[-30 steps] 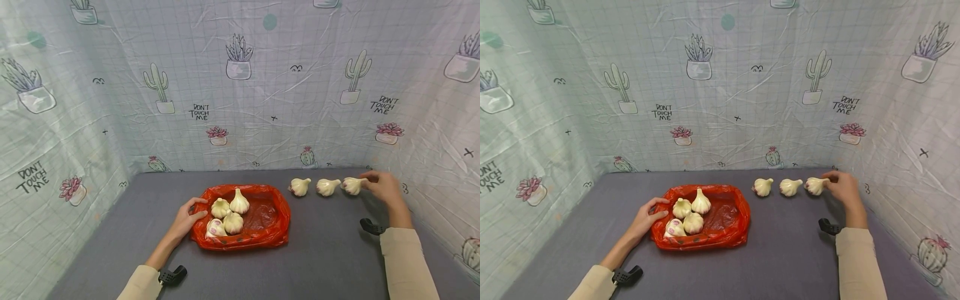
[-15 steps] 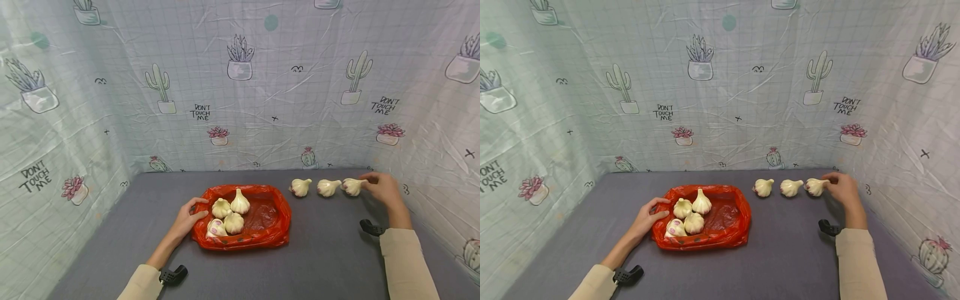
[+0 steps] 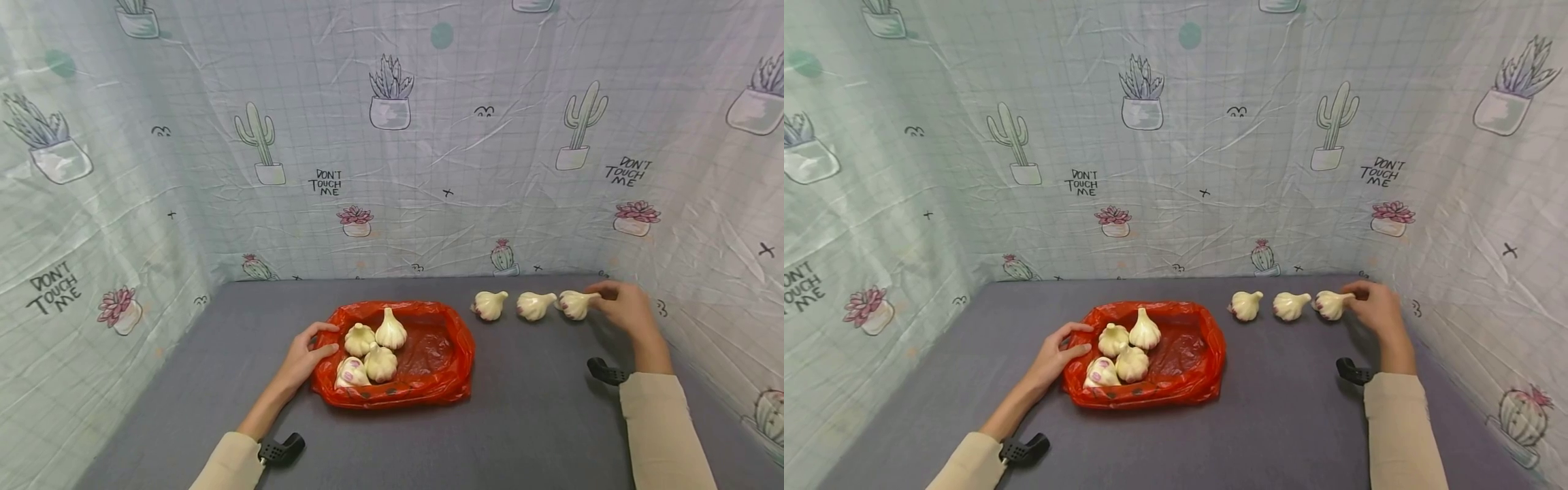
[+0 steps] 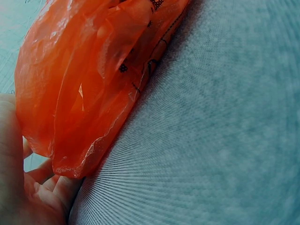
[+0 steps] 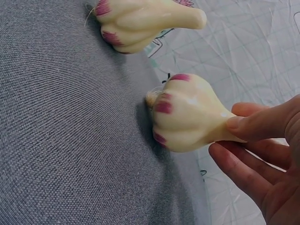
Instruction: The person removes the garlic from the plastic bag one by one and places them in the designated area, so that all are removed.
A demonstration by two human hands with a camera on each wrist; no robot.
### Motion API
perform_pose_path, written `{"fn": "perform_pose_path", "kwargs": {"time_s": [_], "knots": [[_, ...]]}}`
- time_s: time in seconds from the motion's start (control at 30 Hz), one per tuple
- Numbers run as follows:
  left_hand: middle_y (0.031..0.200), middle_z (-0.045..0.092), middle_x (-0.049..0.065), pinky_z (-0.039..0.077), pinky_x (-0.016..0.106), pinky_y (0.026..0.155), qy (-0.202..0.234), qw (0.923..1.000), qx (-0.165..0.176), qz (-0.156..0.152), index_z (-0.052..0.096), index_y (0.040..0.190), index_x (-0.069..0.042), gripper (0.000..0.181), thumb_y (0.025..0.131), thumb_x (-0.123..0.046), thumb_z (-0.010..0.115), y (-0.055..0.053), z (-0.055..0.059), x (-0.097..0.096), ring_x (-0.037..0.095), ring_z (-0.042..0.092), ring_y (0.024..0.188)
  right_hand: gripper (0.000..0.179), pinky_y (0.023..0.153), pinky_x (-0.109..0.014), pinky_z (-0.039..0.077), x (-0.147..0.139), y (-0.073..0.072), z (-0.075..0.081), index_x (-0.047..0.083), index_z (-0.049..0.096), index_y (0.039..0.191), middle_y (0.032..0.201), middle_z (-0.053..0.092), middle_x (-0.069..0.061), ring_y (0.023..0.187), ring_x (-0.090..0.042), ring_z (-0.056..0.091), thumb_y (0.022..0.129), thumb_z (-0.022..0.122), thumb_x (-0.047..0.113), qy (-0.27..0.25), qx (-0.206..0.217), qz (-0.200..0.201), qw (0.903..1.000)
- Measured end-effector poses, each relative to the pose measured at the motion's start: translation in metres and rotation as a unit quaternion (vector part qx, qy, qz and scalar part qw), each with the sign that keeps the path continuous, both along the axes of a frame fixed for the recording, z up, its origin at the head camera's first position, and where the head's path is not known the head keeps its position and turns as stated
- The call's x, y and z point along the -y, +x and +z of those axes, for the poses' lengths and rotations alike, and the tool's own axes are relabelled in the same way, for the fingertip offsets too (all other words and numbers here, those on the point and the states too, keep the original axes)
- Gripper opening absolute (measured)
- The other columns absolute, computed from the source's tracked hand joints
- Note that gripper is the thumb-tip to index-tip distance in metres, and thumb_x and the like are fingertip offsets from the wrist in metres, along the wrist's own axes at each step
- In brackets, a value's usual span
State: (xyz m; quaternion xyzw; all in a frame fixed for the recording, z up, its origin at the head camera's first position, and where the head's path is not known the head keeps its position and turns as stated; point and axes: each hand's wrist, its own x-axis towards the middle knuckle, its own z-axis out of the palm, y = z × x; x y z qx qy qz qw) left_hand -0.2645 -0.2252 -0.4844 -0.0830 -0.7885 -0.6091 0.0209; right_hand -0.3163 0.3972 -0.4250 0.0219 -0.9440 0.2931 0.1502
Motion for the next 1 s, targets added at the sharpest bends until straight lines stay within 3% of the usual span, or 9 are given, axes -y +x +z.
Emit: {"fn": "perform_pose_path", "kwargs": {"time_s": [0.43, 0.73, 1.0], "knots": [[0.141, 0.057, 0.022, 0.059, 0.028, 0.078, 0.007, 1.0, 0.004, -0.004, 0.063, 0.13, -0.004, 0.036, 0.095, -0.009, 0.071, 0.0005, -0.0007, 0.0009, 0.019, 0.068, 0.098, 0.03, 0.066, -0.031, 0.049, 0.0019, 0.0003, 0.0019, -0.006, 0.072, 0.117, 0.109, 0.072, -0.031, 0.088, -0.03, 0.068, 0.095, 0.071, 0.015, 0.011, -0.003, 0.009, 0.9999], [0.141, 0.056, 0.022, 0.059, 0.027, 0.078, 0.005, 1.0, 0.001, -0.003, 0.063, 0.129, -0.004, 0.036, 0.094, -0.009, 0.071, -0.0004, 0.0, 0.0006, 0.021, 0.068, 0.101, 0.033, 0.067, -0.032, 0.049, 0.0027, 0.0004, 0.0014, -0.005, 0.071, 0.119, 0.113, 0.071, -0.032, 0.096, -0.042, 0.067, 0.097, 0.07, 0.019, 0.016, 0.005, 0.013, 0.9998], [0.141, 0.057, 0.021, 0.059, 0.028, 0.078, 0.004, 1.0, 0.0, -0.003, 0.064, 0.129, -0.004, 0.036, 0.094, -0.009, 0.071, -0.0009, 0.0, 0.0, 0.023, 0.068, 0.101, 0.031, 0.067, -0.032, 0.049, 0.0, -0.0014, -0.0023, -0.006, 0.072, 0.116, 0.109, 0.072, -0.031, 0.089, -0.032, 0.068, 0.096, 0.071, 0.017, 0.018, -0.006, 0.015, 0.9997]]}}
